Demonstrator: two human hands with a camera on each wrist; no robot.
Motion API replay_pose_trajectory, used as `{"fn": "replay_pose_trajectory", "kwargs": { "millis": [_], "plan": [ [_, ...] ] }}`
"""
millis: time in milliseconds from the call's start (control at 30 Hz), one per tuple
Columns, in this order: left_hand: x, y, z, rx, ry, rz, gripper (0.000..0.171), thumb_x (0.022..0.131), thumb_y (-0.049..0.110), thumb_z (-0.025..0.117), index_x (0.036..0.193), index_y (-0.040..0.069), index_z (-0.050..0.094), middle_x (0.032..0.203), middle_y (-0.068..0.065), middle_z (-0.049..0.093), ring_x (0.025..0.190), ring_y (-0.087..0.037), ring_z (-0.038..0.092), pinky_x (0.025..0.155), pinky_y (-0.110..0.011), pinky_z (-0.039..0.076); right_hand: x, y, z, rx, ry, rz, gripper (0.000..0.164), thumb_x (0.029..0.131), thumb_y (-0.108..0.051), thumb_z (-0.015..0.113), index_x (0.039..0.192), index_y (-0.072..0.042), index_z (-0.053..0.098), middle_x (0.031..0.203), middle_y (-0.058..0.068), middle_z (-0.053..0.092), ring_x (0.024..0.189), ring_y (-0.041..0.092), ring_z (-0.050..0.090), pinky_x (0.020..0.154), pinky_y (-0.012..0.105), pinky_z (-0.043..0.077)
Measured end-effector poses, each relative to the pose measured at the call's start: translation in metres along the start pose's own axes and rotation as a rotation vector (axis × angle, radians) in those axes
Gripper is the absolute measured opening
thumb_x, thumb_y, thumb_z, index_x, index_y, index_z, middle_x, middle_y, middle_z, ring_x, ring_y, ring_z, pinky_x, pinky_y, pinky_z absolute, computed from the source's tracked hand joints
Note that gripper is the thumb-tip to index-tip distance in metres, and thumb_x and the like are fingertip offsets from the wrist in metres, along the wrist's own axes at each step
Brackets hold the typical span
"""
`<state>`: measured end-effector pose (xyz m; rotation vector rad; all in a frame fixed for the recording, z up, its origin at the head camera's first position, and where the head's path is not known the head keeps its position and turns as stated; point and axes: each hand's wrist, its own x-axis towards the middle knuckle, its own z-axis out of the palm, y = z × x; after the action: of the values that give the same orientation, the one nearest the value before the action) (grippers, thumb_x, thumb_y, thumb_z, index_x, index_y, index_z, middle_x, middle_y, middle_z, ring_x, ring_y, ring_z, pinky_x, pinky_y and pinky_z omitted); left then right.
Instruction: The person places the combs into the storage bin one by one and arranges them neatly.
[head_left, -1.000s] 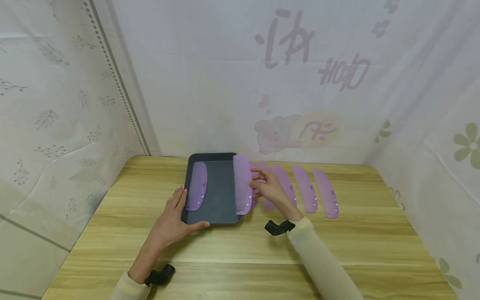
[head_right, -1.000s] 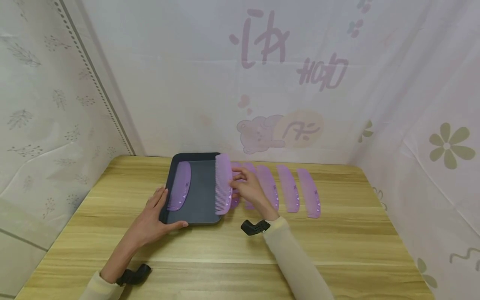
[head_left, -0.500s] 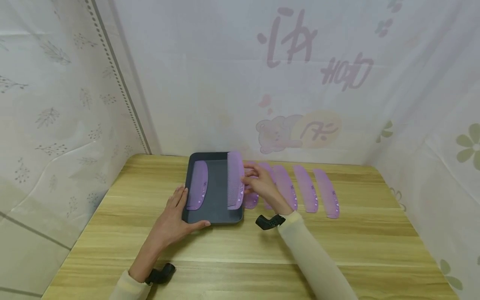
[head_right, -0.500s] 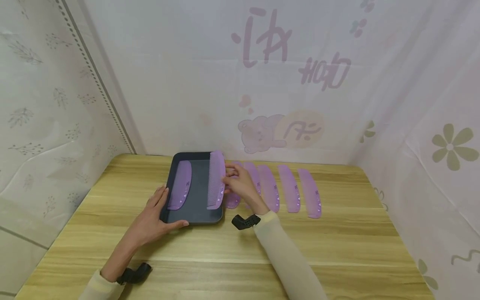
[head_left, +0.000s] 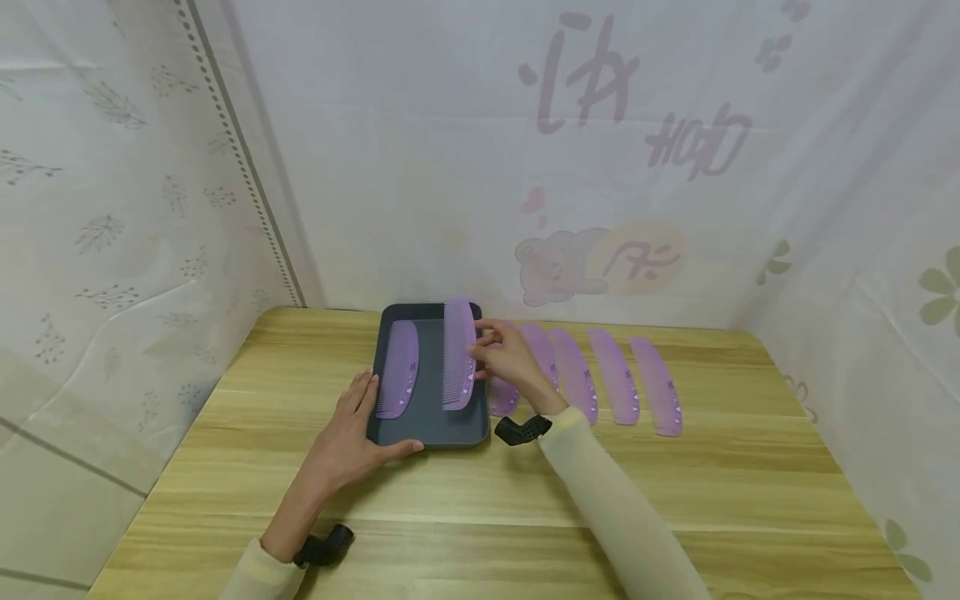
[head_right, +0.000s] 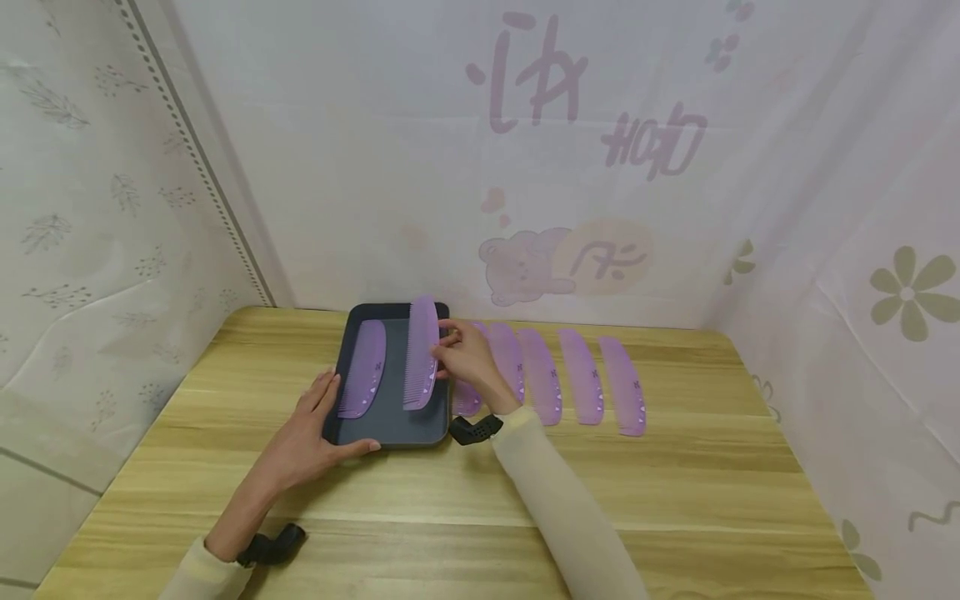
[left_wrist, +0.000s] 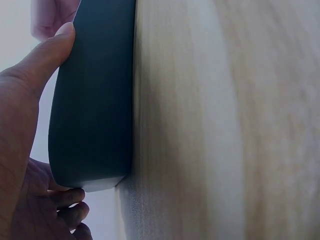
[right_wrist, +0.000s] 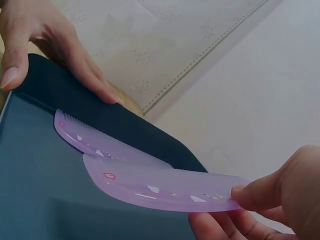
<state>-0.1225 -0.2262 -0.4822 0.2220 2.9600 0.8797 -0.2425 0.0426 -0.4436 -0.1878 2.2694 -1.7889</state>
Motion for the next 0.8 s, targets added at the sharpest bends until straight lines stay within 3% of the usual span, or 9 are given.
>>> {"fn": "replay_pose_trajectory", "kwargs": {
  "millis": [633,800],
  "plan": [
    [-0.001,0.000,0.001,0.003,0.006,0.008,0.136,0.072,0.079,0.075,0.164,0.000,0.013,0.172,-0.021,0.009,0.159,-0.043,0.010,0.126,-0.061,0.022,0.021,-0.009,0.030,-0.179,0.014,0.043,0.054,0.092,0.001,0.066,0.144,-0.001,0.051,0.107,0.019,0.067,0.058,0.015,0.066,0.068,0.045,0.065],
    [-0.001,0.001,0.000,0.006,0.007,0.001,0.136,0.072,0.080,0.074,0.164,0.000,0.013,0.173,-0.020,0.009,0.159,-0.042,0.011,0.125,-0.061,0.022,0.024,-0.011,0.036,-0.173,-0.003,0.049,0.055,0.092,0.004,0.065,0.144,0.002,0.050,0.110,0.021,0.066,0.058,0.016,0.066,0.066,0.044,0.065]
  ]
}}
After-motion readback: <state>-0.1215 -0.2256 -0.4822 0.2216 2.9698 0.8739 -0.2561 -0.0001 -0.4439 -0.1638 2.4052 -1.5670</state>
